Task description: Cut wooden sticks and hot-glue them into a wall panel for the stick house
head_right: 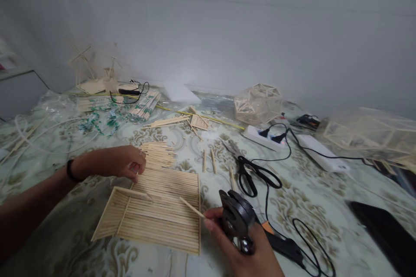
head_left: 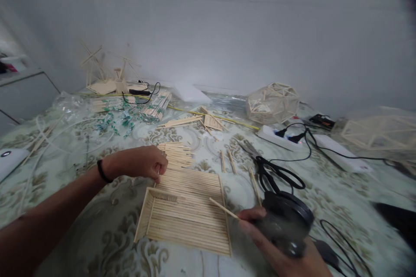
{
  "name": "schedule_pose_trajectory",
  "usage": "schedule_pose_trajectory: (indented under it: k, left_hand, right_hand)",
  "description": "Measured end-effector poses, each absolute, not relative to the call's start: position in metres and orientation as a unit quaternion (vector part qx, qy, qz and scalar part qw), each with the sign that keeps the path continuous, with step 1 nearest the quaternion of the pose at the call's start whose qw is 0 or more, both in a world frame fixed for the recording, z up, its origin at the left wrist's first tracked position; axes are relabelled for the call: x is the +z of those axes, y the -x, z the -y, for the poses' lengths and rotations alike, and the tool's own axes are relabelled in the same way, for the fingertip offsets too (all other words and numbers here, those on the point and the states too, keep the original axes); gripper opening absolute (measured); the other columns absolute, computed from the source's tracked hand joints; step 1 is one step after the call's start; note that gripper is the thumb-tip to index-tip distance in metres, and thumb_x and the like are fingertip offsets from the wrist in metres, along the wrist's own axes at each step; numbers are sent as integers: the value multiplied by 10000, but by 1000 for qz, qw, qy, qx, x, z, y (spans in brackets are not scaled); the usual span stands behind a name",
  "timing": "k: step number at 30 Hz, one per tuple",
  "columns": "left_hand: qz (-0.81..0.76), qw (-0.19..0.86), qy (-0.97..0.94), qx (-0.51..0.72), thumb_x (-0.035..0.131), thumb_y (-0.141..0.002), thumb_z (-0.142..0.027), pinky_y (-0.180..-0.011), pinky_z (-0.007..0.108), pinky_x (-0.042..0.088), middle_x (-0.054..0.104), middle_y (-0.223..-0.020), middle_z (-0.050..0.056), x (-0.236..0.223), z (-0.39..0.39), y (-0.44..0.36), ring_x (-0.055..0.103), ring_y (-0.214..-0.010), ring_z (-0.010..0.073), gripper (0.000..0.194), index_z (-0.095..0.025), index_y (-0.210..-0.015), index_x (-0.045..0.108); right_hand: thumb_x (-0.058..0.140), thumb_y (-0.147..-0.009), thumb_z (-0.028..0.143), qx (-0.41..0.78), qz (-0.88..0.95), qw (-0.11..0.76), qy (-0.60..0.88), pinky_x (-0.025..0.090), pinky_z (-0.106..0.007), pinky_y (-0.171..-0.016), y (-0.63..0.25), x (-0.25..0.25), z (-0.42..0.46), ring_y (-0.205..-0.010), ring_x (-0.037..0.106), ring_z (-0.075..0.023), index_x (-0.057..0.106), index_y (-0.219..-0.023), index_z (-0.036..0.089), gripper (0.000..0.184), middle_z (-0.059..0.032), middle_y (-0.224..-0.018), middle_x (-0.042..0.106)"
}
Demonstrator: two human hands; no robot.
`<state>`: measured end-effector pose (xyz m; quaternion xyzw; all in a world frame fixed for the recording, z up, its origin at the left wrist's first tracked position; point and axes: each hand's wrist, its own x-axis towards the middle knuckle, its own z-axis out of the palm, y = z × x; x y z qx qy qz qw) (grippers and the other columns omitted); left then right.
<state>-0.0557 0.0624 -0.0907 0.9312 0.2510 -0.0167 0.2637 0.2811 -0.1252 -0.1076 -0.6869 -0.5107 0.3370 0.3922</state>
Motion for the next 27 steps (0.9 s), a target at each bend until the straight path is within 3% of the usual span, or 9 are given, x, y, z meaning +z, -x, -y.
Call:
schedule_pose_trajectory:
  k: [7, 12, 21, 27]
  left_hand:
    - [-248, 243, -936, -50, 703, -1064, -362, -759, 335, 637, 738, -907, 12, -94, -65, 60, 716, -780, 157, 233, -142, -992, 719]
    - [-287, 208, -935, -19, 702, -1064, -363, -818, 372, 651, 758, -1021, 42, -94, -67, 61, 740, -875, 184, 221, -144, -1085, 727]
    - [-418, 101, -899, 82, 708, -1057, -362, -966, 481, 646, 716, -1322, 109, -106, -114, 61, 733, -1128, 264, 331, -165, -1322, 681]
    - [-491, 39, -862, 119, 711, -1054, -360, -1003, 509, 635, 691, -1388, 121, -124, -146, 52, 716, -1191, 286, 367, -174, -1367, 664]
  right_hand:
    - [801, -824, 541, 346, 543, 378, 665, 658, -301, -792, -281, -101, 122, -870, 806, -298, 849, -807, 235, 311, -77, -882, 853]
    - [812, -809, 513, 354, 537, 381, 665, 660, -332, -820, -278, -96, 121, -886, 811, -311, 860, -796, 234, 284, -76, -884, 860]
    - [754, -810, 515, 357, 514, 392, 674, 599, -336, -721, -264, -93, 125, -752, 767, -274, 830, -763, 232, 297, -60, -786, 831]
    - [771, -789, 545, 371, 491, 419, 668, 548, -341, -673, -266, -98, 119, -699, 712, -265, 830, -748, 215, 338, -45, -701, 783]
